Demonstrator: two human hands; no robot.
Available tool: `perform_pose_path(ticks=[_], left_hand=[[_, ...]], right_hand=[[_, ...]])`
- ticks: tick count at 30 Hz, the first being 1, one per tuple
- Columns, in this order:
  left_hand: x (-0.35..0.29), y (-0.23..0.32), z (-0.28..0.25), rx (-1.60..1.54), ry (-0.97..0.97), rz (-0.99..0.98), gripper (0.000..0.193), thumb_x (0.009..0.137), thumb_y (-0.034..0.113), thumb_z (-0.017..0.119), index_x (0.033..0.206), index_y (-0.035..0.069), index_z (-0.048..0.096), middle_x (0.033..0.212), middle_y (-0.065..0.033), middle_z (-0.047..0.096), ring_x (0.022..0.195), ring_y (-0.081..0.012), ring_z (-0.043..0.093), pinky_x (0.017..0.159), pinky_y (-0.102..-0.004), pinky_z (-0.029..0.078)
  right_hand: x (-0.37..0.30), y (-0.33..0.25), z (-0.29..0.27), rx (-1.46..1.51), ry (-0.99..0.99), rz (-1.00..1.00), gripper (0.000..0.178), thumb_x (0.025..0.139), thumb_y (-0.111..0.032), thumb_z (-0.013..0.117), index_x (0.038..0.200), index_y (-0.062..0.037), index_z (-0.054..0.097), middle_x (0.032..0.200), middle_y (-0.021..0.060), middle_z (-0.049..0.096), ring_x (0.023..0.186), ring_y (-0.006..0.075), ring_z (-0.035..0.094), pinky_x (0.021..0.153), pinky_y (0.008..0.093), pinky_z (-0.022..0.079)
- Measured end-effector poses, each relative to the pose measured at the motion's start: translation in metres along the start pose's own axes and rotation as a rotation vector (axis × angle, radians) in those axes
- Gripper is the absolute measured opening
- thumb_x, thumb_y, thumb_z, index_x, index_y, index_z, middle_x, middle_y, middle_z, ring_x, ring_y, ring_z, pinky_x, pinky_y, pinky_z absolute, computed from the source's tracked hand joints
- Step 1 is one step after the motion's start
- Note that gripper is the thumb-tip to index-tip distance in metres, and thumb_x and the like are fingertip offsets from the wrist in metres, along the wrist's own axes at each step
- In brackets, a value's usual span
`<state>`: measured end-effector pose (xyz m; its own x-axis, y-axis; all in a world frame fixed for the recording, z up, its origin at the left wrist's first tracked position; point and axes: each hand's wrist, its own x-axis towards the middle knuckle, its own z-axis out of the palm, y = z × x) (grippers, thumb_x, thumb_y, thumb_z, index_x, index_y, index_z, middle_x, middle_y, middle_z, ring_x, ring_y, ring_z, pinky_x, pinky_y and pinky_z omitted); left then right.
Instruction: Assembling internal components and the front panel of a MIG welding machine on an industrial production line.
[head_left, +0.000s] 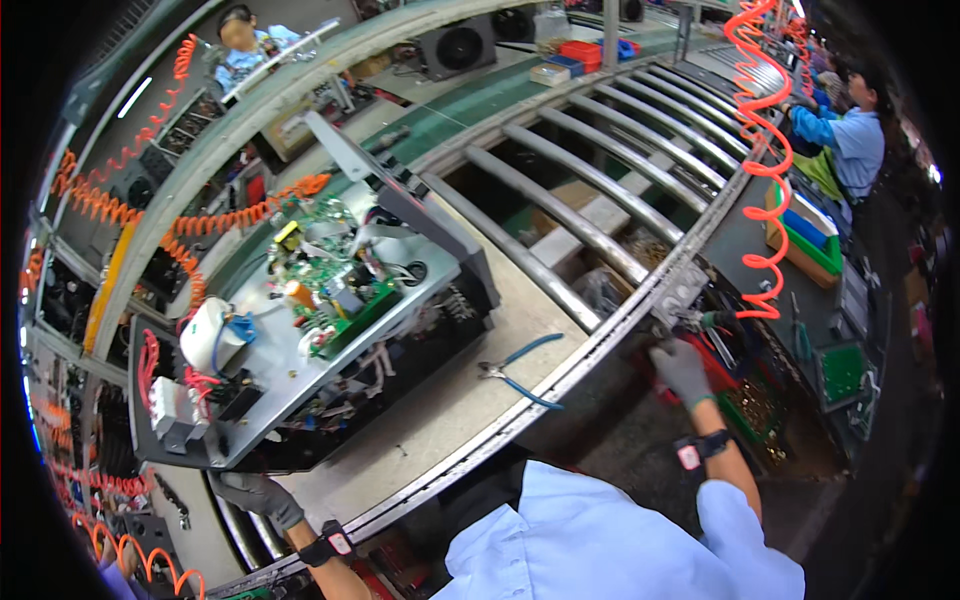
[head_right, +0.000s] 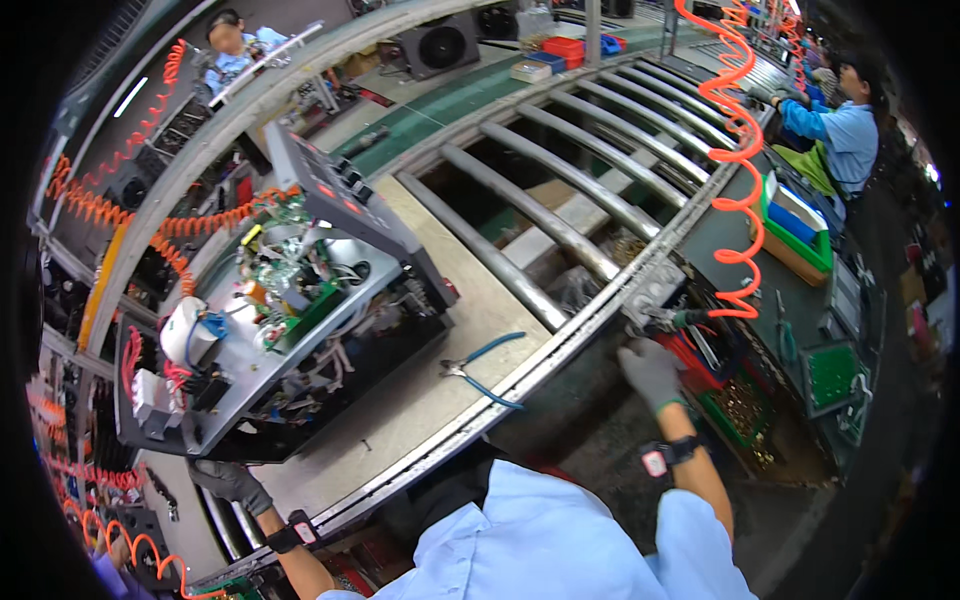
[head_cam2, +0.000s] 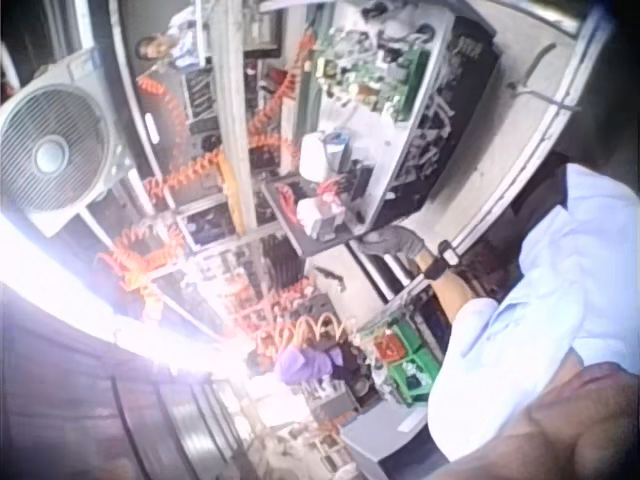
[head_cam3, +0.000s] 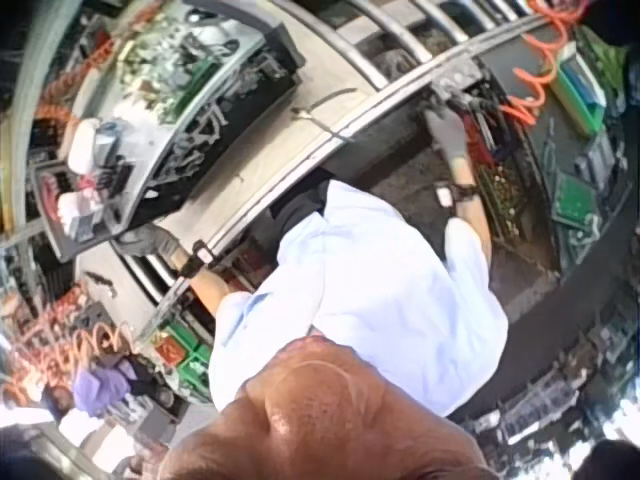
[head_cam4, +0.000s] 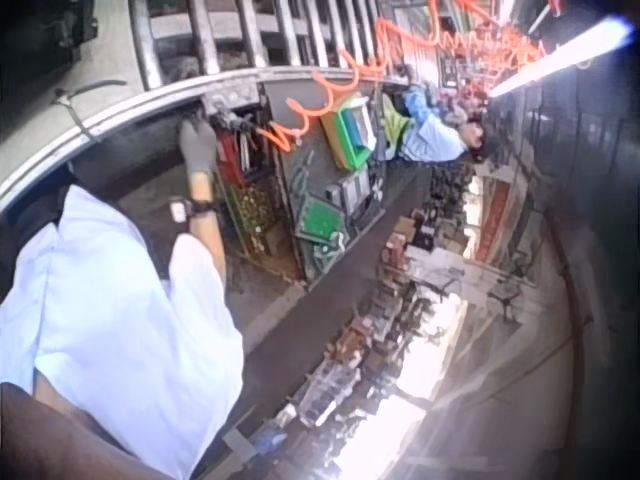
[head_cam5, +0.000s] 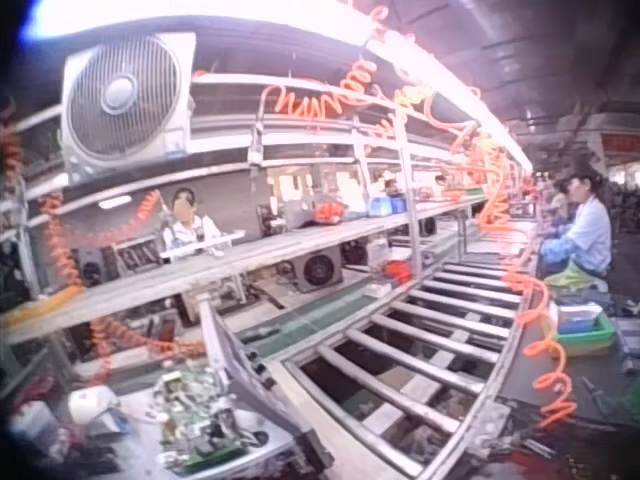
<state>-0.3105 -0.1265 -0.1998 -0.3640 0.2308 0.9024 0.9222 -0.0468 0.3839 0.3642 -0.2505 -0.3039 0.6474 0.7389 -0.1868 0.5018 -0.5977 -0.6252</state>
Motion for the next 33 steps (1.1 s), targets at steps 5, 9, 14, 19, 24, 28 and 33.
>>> perform_pose_path(ticks=[5,9,14,19,24,28,33], left_hand=[[0.029,0.097,-0.028,-0.094,0.17,0.0,0.046,0.097,0.018,0.059,0.136,-0.004,0.047,0.135,-0.0203,0.051,0.122,-0.0311,0.054,0.097,-0.0408,0.051],[0.033,0.197,-0.021,-0.471,-0.177,0.199,0.026,0.091,0.006,0.056,0.115,-0.004,0.06,0.113,-0.0173,0.063,0.107,-0.0291,0.061,0.097,-0.0397,0.047],[0.035,0.285,0.007,-0.629,-0.512,0.457,0.028,0.083,-0.001,0.062,0.111,0.001,0.063,0.108,-0.0179,0.064,0.1,-0.0346,0.062,0.088,-0.0398,0.05],[0.034,0.328,0.033,-0.601,-0.647,0.626,0.026,0.083,0.0,0.063,0.109,0.004,0.065,0.109,-0.0159,0.064,0.1,-0.034,0.061,0.089,-0.0413,0.048],[0.03,0.351,0.046,-0.457,-0.587,0.753,0.026,0.081,0.005,0.067,0.108,0.006,0.066,0.109,-0.0128,0.065,0.102,-0.033,0.06,0.091,-0.0417,0.042],[0.033,0.364,0.058,-0.486,-0.58,0.761,0.026,0.08,0.005,0.067,0.106,0.005,0.065,0.108,-0.0145,0.064,0.1,-0.0347,0.059,0.091,-0.0444,0.043],[0.034,0.368,0.076,-0.427,-0.646,0.792,0.026,0.079,0.007,0.067,0.104,0.004,0.065,0.105,-0.0162,0.063,0.098,-0.0367,0.058,0.088,-0.0461,0.044]], right_hand=[[0.029,0.067,-0.012,0.69,0.089,-0.15,0.055,0.085,-0.009,0.068,0.135,-0.0003,0.047,0.124,0.0141,0.061,0.117,0.0252,0.059,0.093,0.0392,0.052],[0.051,0.056,0.003,0.868,0.038,-0.26,0.045,0.083,-0.002,0.069,0.126,-0.0001,0.056,0.117,0.0078,0.063,0.108,0.0174,0.06,0.093,0.0316,0.05],[0.02,0.032,-0.017,0.636,0.237,-0.227,0.035,0.08,-0.006,0.07,0.114,-0.0004,0.062,0.105,0.0058,0.066,0.097,0.0161,0.062,0.087,0.0324,0.051],[0.0,-0.024,-0.099,0.584,0.44,-0.357,0.03,0.081,-0.011,0.073,0.107,-0.0013,0.061,0.094,0.0036,0.064,0.084,0.0126,0.059,0.079,0.0298,0.05],[0.003,-0.129,-0.138,1.647,0.269,-0.55,0.046,0.093,-0.027,0.062,0.133,-0.0061,0.053,0.106,0.0079,0.066,0.089,0.0184,0.066,0.079,0.0346,0.056],[0.023,-0.216,-0.119,1.952,0.018,-0.46,0.027,0.091,-0.019,0.063,0.113,-0.0051,0.059,0.096,0.0078,0.066,0.075,0.0146,0.066,0.064,0.0303,0.059],[0.05,-0.282,-0.071,2.115,-0.131,-0.251,0.018,0.087,-0.015,0.063,0.103,-0.0084,0.058,0.086,0.0078,0.065,0.068,0.0184,0.064,0.064,0.0357,0.058]])
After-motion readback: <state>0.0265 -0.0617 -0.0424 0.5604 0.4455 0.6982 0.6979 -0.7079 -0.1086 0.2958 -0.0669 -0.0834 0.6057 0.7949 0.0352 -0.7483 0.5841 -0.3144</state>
